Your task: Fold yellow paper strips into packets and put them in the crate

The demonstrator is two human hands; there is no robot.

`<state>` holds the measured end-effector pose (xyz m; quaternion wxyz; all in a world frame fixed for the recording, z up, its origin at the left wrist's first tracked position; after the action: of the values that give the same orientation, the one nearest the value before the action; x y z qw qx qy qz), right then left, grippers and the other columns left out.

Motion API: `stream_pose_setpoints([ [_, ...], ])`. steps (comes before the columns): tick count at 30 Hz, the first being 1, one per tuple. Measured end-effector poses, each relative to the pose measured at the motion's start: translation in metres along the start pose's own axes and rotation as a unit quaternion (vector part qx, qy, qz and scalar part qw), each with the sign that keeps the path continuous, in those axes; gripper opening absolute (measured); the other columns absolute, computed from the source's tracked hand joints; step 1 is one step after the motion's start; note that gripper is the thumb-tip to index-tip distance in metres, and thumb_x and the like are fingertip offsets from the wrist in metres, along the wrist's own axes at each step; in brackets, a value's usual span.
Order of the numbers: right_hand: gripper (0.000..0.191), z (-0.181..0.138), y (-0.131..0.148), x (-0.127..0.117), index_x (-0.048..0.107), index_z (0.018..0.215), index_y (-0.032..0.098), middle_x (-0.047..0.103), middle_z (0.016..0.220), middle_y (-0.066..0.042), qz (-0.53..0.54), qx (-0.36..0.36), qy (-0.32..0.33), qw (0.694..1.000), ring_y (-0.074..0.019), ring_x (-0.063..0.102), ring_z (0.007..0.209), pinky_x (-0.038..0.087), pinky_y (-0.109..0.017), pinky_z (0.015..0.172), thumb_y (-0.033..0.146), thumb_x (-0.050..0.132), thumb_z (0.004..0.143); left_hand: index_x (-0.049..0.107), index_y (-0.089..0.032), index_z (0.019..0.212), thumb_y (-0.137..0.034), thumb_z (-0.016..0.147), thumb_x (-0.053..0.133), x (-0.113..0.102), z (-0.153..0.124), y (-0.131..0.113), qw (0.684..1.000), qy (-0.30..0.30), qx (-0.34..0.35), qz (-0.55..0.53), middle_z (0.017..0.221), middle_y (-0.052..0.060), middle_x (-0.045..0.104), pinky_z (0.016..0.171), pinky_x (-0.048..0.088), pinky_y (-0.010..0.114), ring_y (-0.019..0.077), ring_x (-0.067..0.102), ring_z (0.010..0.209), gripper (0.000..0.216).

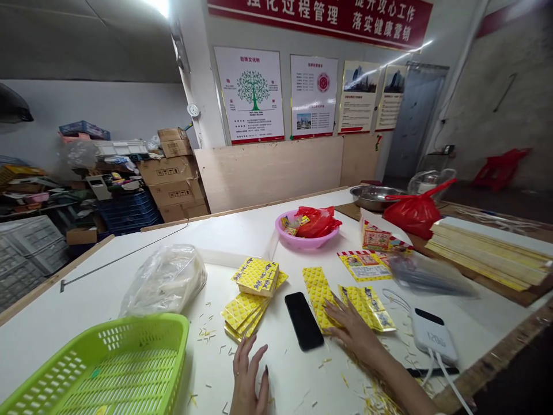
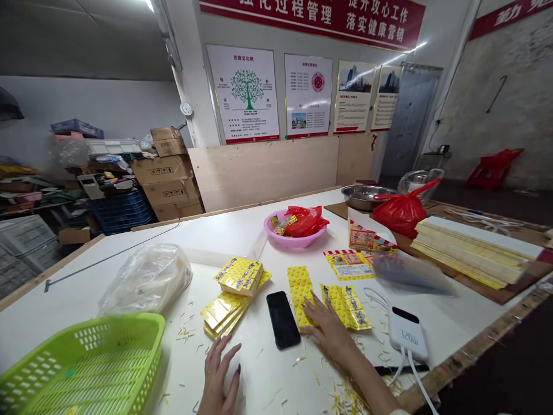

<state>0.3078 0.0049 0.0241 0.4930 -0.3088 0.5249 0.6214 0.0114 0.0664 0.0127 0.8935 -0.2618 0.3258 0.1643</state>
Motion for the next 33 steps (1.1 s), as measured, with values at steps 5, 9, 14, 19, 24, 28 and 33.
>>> stream_pose_setpoints([
  [5, 0.041, 0.007, -0.003, -0.006, 0.062, 0.122, 0.031, 0.052, 0.137, -0.003, 0.031, 0.013, 0.041, 0.999, -0.0313, 0.021, 0.141, 0.007, -0.066, 0.111, 0.052, 0.051, 0.088, 0.049, -0.026, 0.129, -0.011, 0.085, 0.048, 0.002, -0.002, 0.005, 1.0, 0.01, 0.001, 0.015, 0.141, 0.01, 0.041, 0.1, 0.044, 0.052, 0.0289, 0.03, 0.136, 0.046],
  [9, 0.042, 0.005, -0.003, 0.0, 0.063, 0.12, 0.03, 0.052, 0.137, -0.003, 0.057, 0.013, 0.065, 0.996, -0.0303, 0.024, 0.14, 0.011, -0.063, 0.112, 0.054, 0.051, 0.087, 0.046, -0.026, 0.13, -0.01, 0.085, 0.047, 0.004, -0.003, 0.005, 1.0, 0.016, 0.003, 0.014, 0.141, 0.011, 0.039, 0.1, 0.044, 0.054, 0.0289, 0.028, 0.137, 0.047],
  [14, 0.042, 0.006, -0.005, 0.0, 0.064, 0.119, 0.026, 0.054, 0.134, -0.006, 0.082, 0.023, 0.055, 0.995, -0.0293, 0.03, 0.138, 0.008, -0.061, 0.113, 0.051, 0.051, 0.088, 0.047, -0.027, 0.13, -0.011, 0.086, 0.047, 0.005, -0.004, 0.005, 0.999, 0.03, -0.015, 0.012, 0.141, 0.011, 0.039, 0.101, 0.042, 0.056, 0.0295, 0.028, 0.137, 0.047],
  [19, 0.038, 0.008, -0.004, -0.001, 0.066, 0.116, 0.028, 0.057, 0.131, -0.004, 0.082, 0.027, 0.053, 0.995, -0.0278, 0.036, 0.135, 0.013, -0.061, 0.112, 0.049, 0.046, 0.091, 0.045, -0.026, 0.13, -0.011, 0.086, 0.046, 0.005, -0.004, 0.004, 0.999, 0.036, -0.02, 0.008, 0.142, 0.011, 0.038, 0.101, 0.041, 0.056, 0.0288, 0.026, 0.138, 0.046],
  [24, 0.038, 0.008, -0.001, -0.005, 0.068, 0.109, 0.028, 0.066, 0.119, -0.001, 0.053, 0.019, 0.006, 0.998, -0.0216, 0.055, 0.119, 0.024, -0.053, 0.113, 0.039, 0.035, 0.097, 0.047, -0.027, 0.129, -0.011, 0.087, 0.045, 0.003, -0.002, 0.001, 0.999, 0.039, -0.028, -0.006, 0.14, 0.01, 0.04, 0.102, 0.041, 0.056, 0.0282, 0.028, 0.137, 0.045],
  [28, 0.039, 0.008, 0.007, -0.013, 0.069, 0.101, 0.024, 0.071, 0.107, -0.003, -0.001, 0.0, -0.046, 0.999, -0.0192, 0.065, 0.1, 0.034, -0.044, 0.11, 0.035, 0.032, 0.097, 0.049, -0.026, 0.127, -0.014, 0.088, 0.044, -0.001, 0.001, -0.002, 0.998, 0.034, -0.044, -0.026, 0.139, 0.011, 0.041, 0.103, 0.039, 0.057, 0.0286, 0.03, 0.136, 0.041],
  [33, 0.047, 0.024, 0.006, -0.03, 0.064, 0.111, 0.01, 0.066, 0.113, -0.017, -0.137, 0.102, -0.148, 0.974, -0.0304, 0.053, 0.119, 0.027, -0.049, 0.11, 0.046, 0.04, 0.092, 0.051, -0.026, 0.126, -0.016, 0.089, 0.043, -0.002, 0.003, -0.004, 0.996, 0.032, -0.064, -0.046, 0.139, 0.011, 0.041, 0.105, 0.036, 0.058, 0.0288, 0.03, 0.136, 0.039],
])
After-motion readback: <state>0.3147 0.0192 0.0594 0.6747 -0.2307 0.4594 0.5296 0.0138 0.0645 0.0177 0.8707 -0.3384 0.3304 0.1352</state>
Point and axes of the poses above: each hand's wrist, its own z-axis towards the middle knuckle, its own x-axis out of the palm, y = z × x, the point moved 8 cm from there along z, towards the middle knuckle
